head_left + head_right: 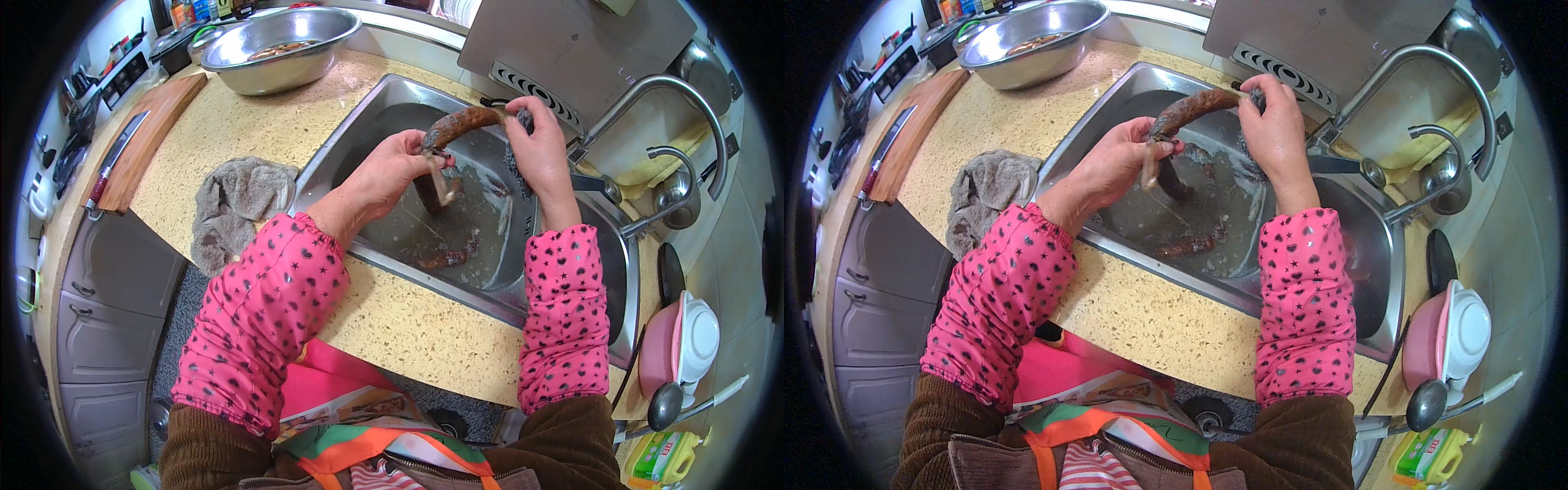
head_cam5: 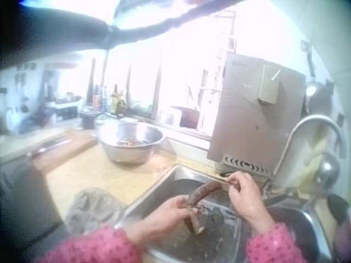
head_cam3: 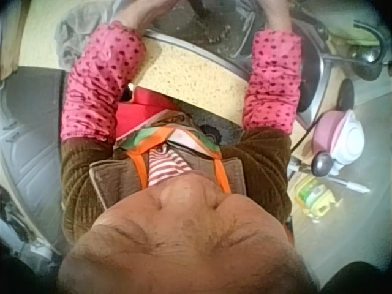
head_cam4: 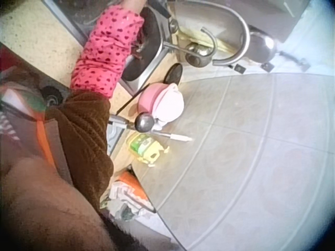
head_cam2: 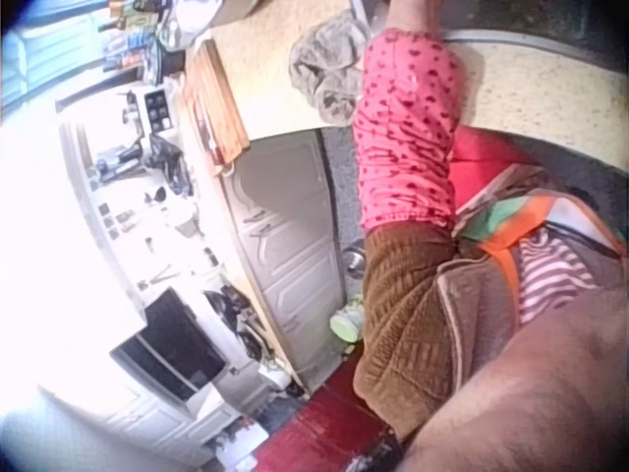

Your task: The person scrubs several dark brown sausages under running water in a kitchen sink using a metal scouring pad. They rotate each sausage to clean all sides and place the cleaned items into the adjacent sink basin.

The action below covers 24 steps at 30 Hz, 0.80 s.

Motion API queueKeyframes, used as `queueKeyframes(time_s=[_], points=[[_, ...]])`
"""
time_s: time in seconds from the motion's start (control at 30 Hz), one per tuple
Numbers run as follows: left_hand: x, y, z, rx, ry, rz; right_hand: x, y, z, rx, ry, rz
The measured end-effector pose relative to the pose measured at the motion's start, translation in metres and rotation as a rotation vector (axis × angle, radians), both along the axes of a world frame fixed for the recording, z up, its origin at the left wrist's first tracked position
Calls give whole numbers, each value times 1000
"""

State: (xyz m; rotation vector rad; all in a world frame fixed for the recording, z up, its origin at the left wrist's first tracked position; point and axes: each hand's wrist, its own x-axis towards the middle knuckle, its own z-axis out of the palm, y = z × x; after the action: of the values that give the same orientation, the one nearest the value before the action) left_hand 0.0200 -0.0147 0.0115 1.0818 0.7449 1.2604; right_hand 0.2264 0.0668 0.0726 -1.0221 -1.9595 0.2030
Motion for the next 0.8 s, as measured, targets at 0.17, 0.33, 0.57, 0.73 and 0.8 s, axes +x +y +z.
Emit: queueKeyframes(time_s=[0.17, 0.33, 0.57, 0.73, 0.8], points=[[-1, 5, -10, -11, -104, 123, -11, -17, -4, -297, -300, 397], [0, 0, -8, -35, -176, 207, -33, -41, 3, -506, -389, 626], [10, -7, -5, 8, -193, 177, -50, -47, -1, 102, -72, 251], [14, -7, -2, 19, -186, 170, -45, -42, -7, -53, -90, 178], [13, -7, -2, 24, -196, 170, -47, -44, -7, -82, -36, 205]])
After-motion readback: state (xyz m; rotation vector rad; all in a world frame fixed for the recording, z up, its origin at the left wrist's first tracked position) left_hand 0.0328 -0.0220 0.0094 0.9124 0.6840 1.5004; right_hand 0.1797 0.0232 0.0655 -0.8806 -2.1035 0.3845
